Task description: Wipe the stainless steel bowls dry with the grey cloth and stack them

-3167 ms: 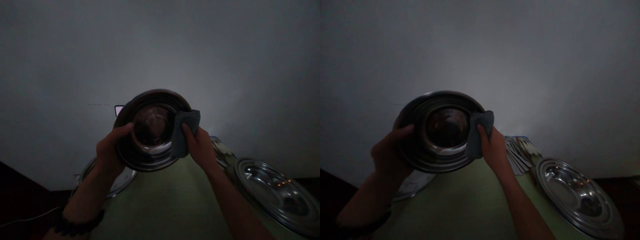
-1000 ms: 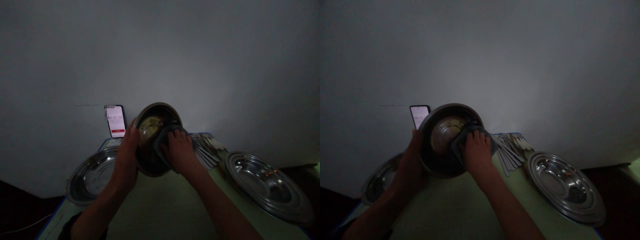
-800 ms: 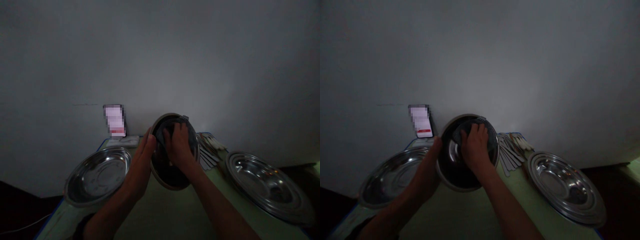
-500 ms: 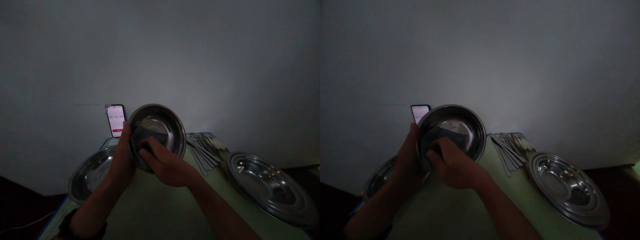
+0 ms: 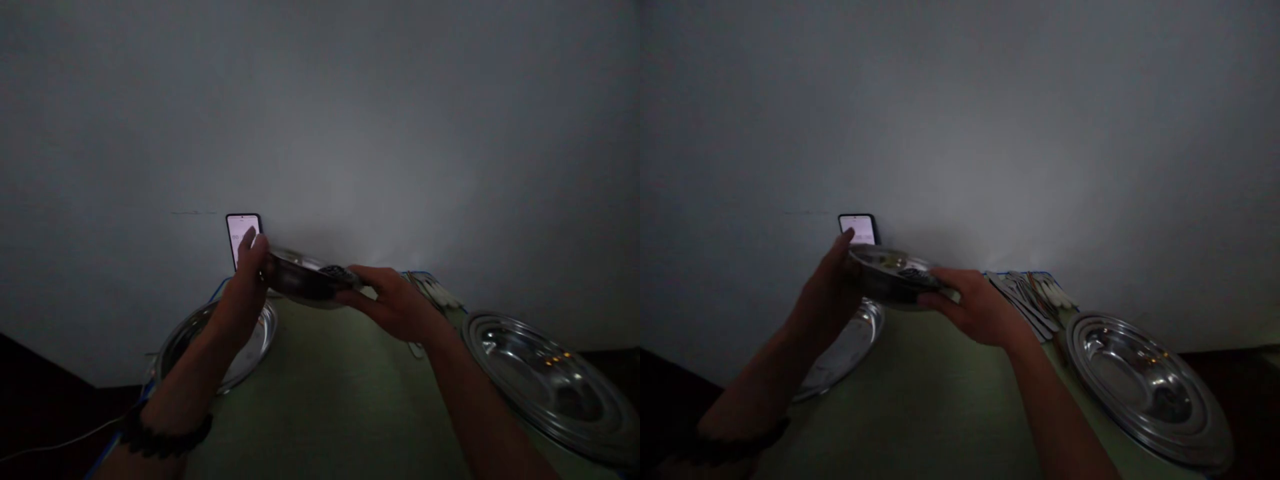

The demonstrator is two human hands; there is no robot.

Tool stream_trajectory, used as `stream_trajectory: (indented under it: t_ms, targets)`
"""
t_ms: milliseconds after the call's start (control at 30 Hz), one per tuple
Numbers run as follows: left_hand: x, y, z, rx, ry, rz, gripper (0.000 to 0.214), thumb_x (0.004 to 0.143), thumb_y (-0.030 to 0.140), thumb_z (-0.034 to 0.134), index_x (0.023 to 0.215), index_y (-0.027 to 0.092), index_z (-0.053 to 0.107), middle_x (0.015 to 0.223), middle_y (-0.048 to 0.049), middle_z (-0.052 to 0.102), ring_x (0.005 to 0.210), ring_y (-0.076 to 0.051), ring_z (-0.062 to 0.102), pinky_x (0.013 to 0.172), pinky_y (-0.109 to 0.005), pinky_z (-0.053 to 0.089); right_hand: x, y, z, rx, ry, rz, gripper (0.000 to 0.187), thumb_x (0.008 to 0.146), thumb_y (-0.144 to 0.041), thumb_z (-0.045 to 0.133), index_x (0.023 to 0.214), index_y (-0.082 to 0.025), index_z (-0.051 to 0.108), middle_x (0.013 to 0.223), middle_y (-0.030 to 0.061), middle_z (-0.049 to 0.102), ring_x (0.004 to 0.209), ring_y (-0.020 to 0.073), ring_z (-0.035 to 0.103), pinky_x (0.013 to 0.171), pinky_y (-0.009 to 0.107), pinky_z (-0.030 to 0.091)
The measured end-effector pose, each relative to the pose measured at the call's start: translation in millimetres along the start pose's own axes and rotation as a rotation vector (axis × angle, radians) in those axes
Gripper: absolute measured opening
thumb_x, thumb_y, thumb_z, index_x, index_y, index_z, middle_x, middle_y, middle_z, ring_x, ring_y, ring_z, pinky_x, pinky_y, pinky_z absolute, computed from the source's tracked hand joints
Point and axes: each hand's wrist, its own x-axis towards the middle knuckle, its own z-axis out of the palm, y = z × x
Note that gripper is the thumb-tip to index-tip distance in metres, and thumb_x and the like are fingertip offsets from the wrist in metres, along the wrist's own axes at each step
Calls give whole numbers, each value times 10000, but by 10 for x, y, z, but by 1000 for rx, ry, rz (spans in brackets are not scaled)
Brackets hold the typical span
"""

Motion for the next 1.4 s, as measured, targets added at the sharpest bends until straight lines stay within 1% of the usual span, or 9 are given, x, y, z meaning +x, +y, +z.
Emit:
stream_trajectory:
  t_ms: [133, 333, 533, 633, 733, 800, 1033, 1233, 1400]
  targets:
    - [100, -145, -157, 231, -79, 92, 384, 867, 543, 504, 939, 214, 690, 944, -77, 695, 957, -226, 631, 745, -302, 488, -100, 163, -125, 345, 17, 155, 209, 833, -402, 676, 921, -218, 722, 838, -5, 723, 781, 153, 642, 721, 276, 494]
    - [46, -18, -167, 290, -192, 24, 474, 794, 584, 533, 507, 207, 551, 469, 26, 484, 450, -112, 408, 456, -252, 336, -21, 324, -22, 770, 355, 353, 303, 794, -483, 690, 920, -211, 734, 836, 14, 735, 801, 172, 670, 732, 282, 520]
    - [3, -43, -78, 326, -210, -108, 481, 787, 618, 556, 580, 190, 629, 523, 3, 585, 488, -124, 488, 476, -245, 364, 16, 145, -115, 465, 805, 301, 305, 866, -464, 590, 954, -203, 720, 859, 29, 735, 831, 193, 670, 697, 304, 532]
    - [15, -76, -62, 346, -164, -166, 514, 804, 647, 524, 613, 186, 647, 526, -9, 609, 485, -135, 508, 479, -251, 377, -38, -52, -120, 106, 578, 202, 302, 910, -433, 551, 973, -197, 729, 831, 19, 739, 784, 174, 666, 686, 295, 526]
    - [6, -75, -49, 295, -177, -177, 481, 790, 627, 564, 626, 188, 672, 568, -32, 647, 519, -152, 547, 496, -256, 398, -41, -212, 0, -126, 148, -29, 320, 939, -396, 526, 1136, -203, 688, 1161, 64, 713, 1074, 205, 634, 933, 390, 499]
    - [-16, -55, -37, 193, -196, -178, 424, 766, 585, 618, 626, 192, 693, 590, -45, 664, 545, -164, 565, 510, -260, 416, -17, -261, 115, -256, 63, -126, 324, 969, -348, 477, 1216, -222, 643, 1331, 64, 625, 1266, 210, 521, 1094, 467, 375]
    - [-69, 41, -13, -14, -175, -192, 312, 742, 466, 694, 587, 196, 708, 602, -56, 679, 539, -158, 575, 512, -261, 436, 27, -204, 342, -358, 148, -136, 470, 985, -284, 381, 1442, -177, 408, 1518, 62, 429, 1441, 184, 308, 1205, 463, 236]
    - [-8, 105, 32, -241, 319, -301, 315, 768, 382, 709, 535, 194, 612, 453, 51, 529, 402, -79, 451, 386, -204, 355, 97, 83, 397, -72, 525, 83, 501, 1008, -349, 266, 1443, -141, 400, 1495, 111, 452, 1419, 171, 360, 1198, 418, 278]
    - [29, 134, 54, -616, 460, -344, 236, 905, 272, 536, 719, 209, 667, 665, 27, 688, 713, -129, 661, 647, -227, 548, 115, 295, 622, 158, 439, 315, 580, 1004, -464, 254, 1516, -194, 270, 1573, 83, 321, 1458, 199, 274, 1190, 458, 279]
